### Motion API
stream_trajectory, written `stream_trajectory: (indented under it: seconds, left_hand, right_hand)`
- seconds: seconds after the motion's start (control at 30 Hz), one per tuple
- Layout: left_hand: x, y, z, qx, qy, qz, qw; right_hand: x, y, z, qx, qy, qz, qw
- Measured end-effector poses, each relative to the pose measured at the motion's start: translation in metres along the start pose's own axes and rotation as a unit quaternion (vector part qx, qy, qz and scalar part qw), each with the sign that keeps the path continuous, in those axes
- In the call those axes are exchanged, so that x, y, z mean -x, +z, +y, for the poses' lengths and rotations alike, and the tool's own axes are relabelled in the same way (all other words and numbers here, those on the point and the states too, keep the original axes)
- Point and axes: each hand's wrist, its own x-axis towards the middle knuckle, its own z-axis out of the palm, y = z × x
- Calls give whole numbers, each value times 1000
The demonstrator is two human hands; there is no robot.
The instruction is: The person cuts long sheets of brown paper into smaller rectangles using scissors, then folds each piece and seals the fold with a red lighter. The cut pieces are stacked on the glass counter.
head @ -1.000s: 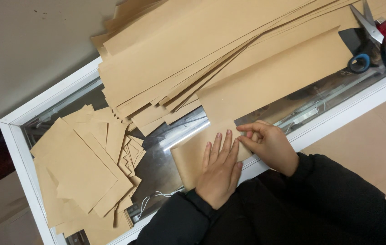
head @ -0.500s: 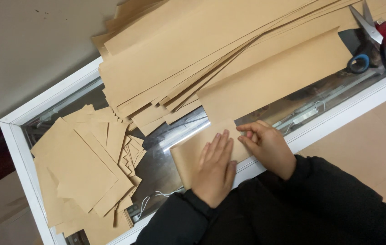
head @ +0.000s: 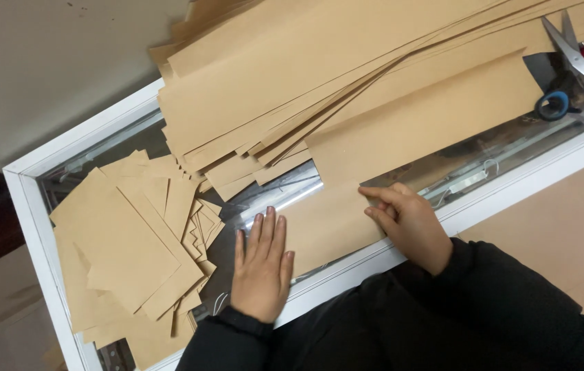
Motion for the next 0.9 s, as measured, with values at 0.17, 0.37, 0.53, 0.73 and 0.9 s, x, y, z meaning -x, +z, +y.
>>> stream_trajectory:
  seconds: [0.17,0.37,0.53,0.73,0.9]
  left_hand:
    - [2,-5,1,1,-4,5,1000]
    - [3,-11,3,100,-16,46,994]
    - [3,-12,2,117,-12,44,992]
    - [3,-11,-1,146,1,72,987]
    - [3,-13,-6,147,10,75,986]
  right_hand:
    - [2,-4,-2,-14,-8,-8,1000]
    - [1,-2,-1,-34,9,-7,999]
    - [2,4,0,-28,-17,20,999]
    - [4,3,-14,30,5,19,999]
    - [6,12,-12,111,-61,41,991]
